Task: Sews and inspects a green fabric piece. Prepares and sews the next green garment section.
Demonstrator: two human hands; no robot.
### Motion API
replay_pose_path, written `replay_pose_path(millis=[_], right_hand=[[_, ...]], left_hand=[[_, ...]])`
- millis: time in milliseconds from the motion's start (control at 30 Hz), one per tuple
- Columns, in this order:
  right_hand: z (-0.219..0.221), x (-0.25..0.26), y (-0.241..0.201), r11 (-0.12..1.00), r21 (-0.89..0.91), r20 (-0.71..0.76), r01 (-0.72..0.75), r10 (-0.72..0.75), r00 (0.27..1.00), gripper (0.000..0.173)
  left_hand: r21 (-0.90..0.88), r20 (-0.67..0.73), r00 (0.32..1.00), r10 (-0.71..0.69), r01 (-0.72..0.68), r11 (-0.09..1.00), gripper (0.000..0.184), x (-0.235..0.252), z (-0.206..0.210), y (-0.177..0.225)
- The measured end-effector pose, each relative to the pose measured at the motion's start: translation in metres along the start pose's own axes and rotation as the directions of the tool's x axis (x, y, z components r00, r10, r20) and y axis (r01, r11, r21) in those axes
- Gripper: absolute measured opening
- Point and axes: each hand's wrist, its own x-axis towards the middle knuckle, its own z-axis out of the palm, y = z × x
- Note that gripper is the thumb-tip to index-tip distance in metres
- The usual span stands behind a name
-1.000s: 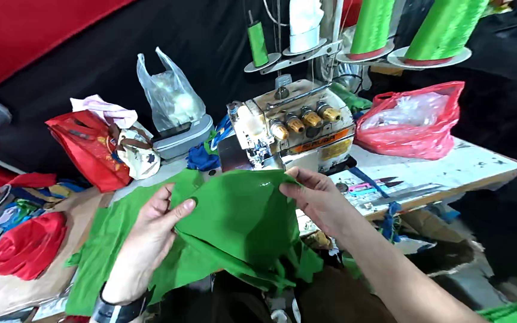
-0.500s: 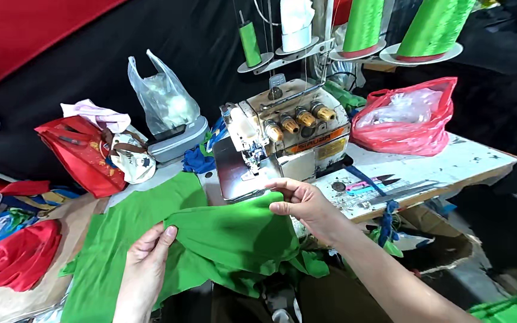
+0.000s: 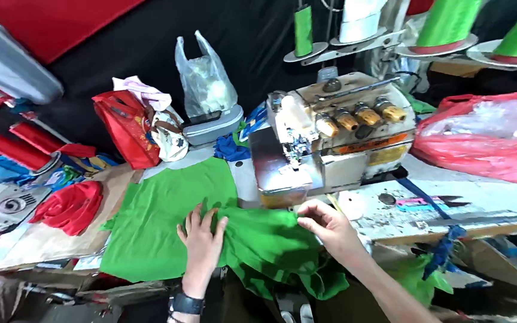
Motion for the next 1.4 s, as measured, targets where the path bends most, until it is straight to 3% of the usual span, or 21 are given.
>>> replay_pose_path(millis=[67,233,367,533,667,733,767,833,867,933,1000,1100,1200,1300,1400], right_hand=[[0.001,0.0,0.007,0.999,0.033,0.014,0.003,-0.003,1.0,0.013],[-0.002,0.003,0.006,0.987,0.161,0.015,-0.007,0.004,1.0,0.012],[0.0,0.002,0.009,0.981,0.185,-0.002,0.052,-0.052,0.999,0.013],[0.0,0.0,0.009,0.982,0.181,-0.007,0.051,-0.051,0.999,0.013],[0.002,0.0,0.005,0.989,0.147,-0.026,0.007,-0.004,1.0,0.013],[0.0,-0.003,0.003,0.995,0.093,-0.023,-0.031,0.034,0.999,0.014],[-0.001,-0.004,0.002,0.996,0.077,-0.015,-0.046,0.047,0.999,0.014],[-0.003,-0.004,0.001,0.994,0.09,-0.003,-0.066,0.067,0.998,0.016],[-0.002,-0.004,0.0,0.992,0.109,-0.002,-0.068,0.069,0.998,0.018],[0.0,-0.004,-0.003,0.988,0.142,0.008,-0.057,0.057,0.998,0.02],[0.001,-0.006,-0.01,0.985,0.169,0.034,-0.025,0.02,0.999,0.022],[0.0,-0.01,-0.032,0.983,0.161,0.105,0.088,-0.106,0.989,0.021],[-0.003,-0.01,-0.056,0.983,0.121,0.068,0.14,-0.149,0.986,0.022],[-0.007,-0.004,-0.06,0.99,0.084,-0.01,0.11,-0.11,0.994,0.026],[-0.005,0.001,-0.056,0.983,0.177,-0.02,0.056,-0.054,0.998,0.029]], left_hand=[[0.15,0.013,0.998,-0.061,0.059,0.987,0.076,-0.001,0.005,-0.01],[0.157,-0.062,0.972,-0.226,0.233,0.96,0.074,0.018,-0.028,-0.051],[0.377,0.146,0.868,-0.475,0.395,0.838,0.083,0.051,-0.044,-0.111],[0.408,0.198,0.882,-0.427,0.322,0.854,0.081,0.093,-0.045,-0.165],[0.435,0.196,0.881,-0.431,0.316,0.843,0.08,0.11,-0.047,-0.179],[0.504,0.252,0.858,-0.447,0.278,0.818,0.08,0.115,-0.056,-0.163],[0.523,0.255,0.879,-0.404,0.226,0.822,0.076,0.115,-0.06,-0.148],[0.439,0.186,0.974,-0.131,0.037,0.898,0.06,0.113,-0.064,-0.104],[0.346,0.161,0.986,0.032,-0.087,0.934,0.056,0.107,-0.064,-0.074],[0.07,0.188,0.949,0.254,-0.271,0.96,0.043,0.086,-0.057,-0.011],[-0.31,0.255,0.873,0.416,-0.334,0.89,0.03,0.053,-0.041,0.044],[-0.559,0.309,0.753,0.581,-0.351,0.752,0.042,0.016,-0.013,0.089],[-0.661,0.235,0.799,0.553,-0.285,0.694,0.029,0.006,0.002,0.096],[-0.74,0.264,0.862,0.433,-0.108,0.664,0.014,0.012,-0.007,0.095],[-0.737,0.297,0.877,0.377,-0.041,0.675,0.011,0.013,-0.015,0.099]])
